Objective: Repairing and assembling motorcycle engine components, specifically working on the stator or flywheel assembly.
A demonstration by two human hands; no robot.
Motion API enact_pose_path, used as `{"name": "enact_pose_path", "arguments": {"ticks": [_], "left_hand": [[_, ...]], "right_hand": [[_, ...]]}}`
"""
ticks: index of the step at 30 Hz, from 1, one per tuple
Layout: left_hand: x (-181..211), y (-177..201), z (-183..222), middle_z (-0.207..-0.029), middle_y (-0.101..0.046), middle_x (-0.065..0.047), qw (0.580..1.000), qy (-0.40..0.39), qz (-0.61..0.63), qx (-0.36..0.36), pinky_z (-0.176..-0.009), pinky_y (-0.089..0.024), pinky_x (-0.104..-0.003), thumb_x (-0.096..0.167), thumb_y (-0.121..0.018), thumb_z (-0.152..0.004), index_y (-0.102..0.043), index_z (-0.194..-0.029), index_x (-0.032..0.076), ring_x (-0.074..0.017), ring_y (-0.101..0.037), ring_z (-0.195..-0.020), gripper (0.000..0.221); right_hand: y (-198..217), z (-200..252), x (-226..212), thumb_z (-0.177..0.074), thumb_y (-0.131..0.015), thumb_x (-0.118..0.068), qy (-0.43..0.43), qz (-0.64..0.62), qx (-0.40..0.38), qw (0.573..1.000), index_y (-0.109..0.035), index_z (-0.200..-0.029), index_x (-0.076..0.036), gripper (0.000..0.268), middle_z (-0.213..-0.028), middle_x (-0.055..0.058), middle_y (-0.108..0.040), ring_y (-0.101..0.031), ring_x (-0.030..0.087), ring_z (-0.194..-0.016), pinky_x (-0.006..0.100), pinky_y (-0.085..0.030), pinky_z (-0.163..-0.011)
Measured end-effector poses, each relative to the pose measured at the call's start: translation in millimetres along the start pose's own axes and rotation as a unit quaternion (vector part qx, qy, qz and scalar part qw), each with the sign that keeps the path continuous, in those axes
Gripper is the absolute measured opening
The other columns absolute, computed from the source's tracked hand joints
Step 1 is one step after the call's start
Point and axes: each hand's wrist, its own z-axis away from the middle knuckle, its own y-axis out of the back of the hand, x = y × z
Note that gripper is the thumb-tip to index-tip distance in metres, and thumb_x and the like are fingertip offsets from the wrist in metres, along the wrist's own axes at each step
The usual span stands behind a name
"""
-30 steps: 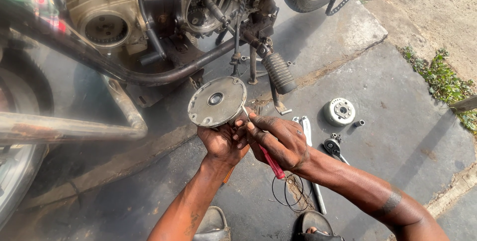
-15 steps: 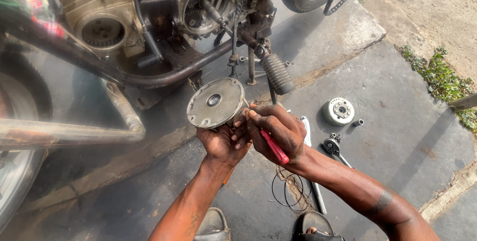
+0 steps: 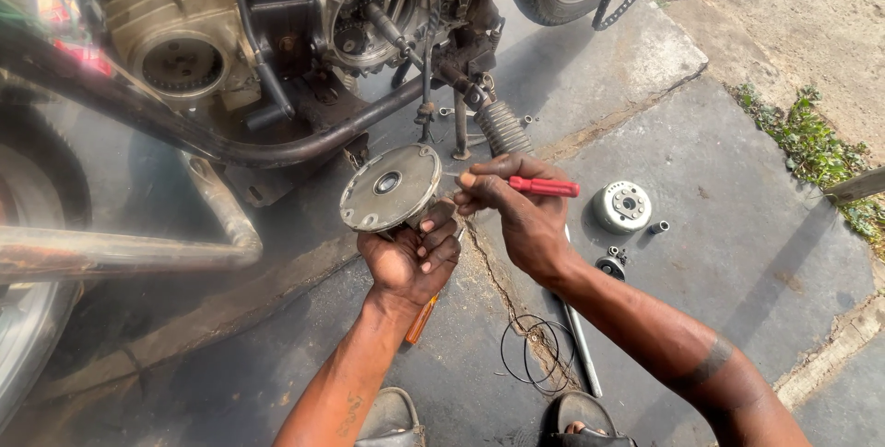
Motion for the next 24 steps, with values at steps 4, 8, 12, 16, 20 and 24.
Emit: {"name": "enact_pose_path", "arguments": {"ticks": [4, 8, 12, 16, 20, 24], "left_hand": [[-7.4, -19.4, 5.8, -0.078, -0.046, -0.004, 1.0, 0.009, 0.0, -0.025, -0.043, -0.035, -0.021, 0.061, -0.04, -0.099, -0.058, -0.106, 0.002, -0.0082, -0.036, -0.057, 0.062], [4.0, -18.1, 16.0, -0.078, -0.045, -0.004, 0.999, 0.005, -0.021, -0.028, -0.043, -0.035, -0.022, 0.061, -0.042, -0.097, -0.058, -0.104, 0.003, -0.0094, -0.037, -0.057, 0.06], [5.8, -9.7, 13.4, -0.08, -0.048, -0.006, 0.999, -0.008, -0.032, -0.027, -0.043, -0.036, -0.022, 0.059, -0.041, -0.098, -0.058, -0.11, 0.002, -0.0099, -0.039, -0.058, 0.06], [4.8, -21.6, 15.3, -0.082, -0.052, -0.008, 0.997, -0.026, -0.065, -0.019, -0.044, -0.037, -0.023, 0.061, -0.038, -0.097, -0.058, -0.118, 0.001, -0.0109, -0.042, -0.057, 0.067], [-11.6, -36.1, 18.6, -0.088, -0.059, -0.01, 0.989, -0.033, -0.145, 0.015, -0.051, -0.045, -0.03, 0.072, -0.032, -0.093, -0.057, -0.122, 0.001, -0.0165, -0.052, -0.064, 0.081], [-36.4, -45.1, 21.4, -0.096, -0.063, -0.008, 0.964, -0.004, -0.255, 0.069, -0.06, -0.049, -0.039, 0.069, -0.03, -0.094, -0.056, -0.126, 0.003, -0.0212, -0.058, -0.078, 0.077]], "right_hand": [[11.3, -15.9, -15.6, -0.098, -0.065, -0.005, 0.125, 0.133, 0.028, 0.983, -0.068, -0.102, 0.006, 0.012, -0.093, 0.019, -0.074, -0.078, 0.023, -0.079, 0.032, -0.071, -0.071], [5.8, -1.6, -26.9, -0.1, -0.062, -0.008, 0.08, 0.209, -0.019, 0.975, -0.068, -0.113, 0.004, 0.018, -0.093, 0.019, -0.076, -0.078, 0.021, -0.077, 0.031, -0.069, -0.065], [4.6, 14.4, -29.1, -0.103, -0.062, -0.015, 0.062, 0.252, -0.11, 0.959, -0.069, -0.121, 0.003, 0.026, -0.101, 0.018, -0.076, -0.078, 0.021, -0.088, 0.032, -0.069, -0.074], [1.2, 17.1, -29.2, -0.101, -0.062, -0.027, 0.047, 0.245, -0.159, 0.955, -0.068, -0.124, 0.003, 0.039, -0.104, 0.016, -0.075, -0.075, 0.021, -0.093, 0.033, -0.067, -0.073], [4.3, 8.2, -39.1, -0.099, -0.061, -0.041, -0.053, 0.176, -0.089, 0.979, -0.071, -0.117, 0.002, 0.048, -0.098, 0.015, -0.078, -0.078, 0.02, -0.086, 0.033, -0.068, -0.075], [18.9, 3.1, -54.7, -0.086, -0.074, -0.032, -0.244, 0.155, -0.106, 0.951, -0.075, -0.105, 0.0, 0.037, -0.091, 0.012, -0.077, -0.074, 0.019, -0.082, 0.033, -0.065, -0.077]]}}
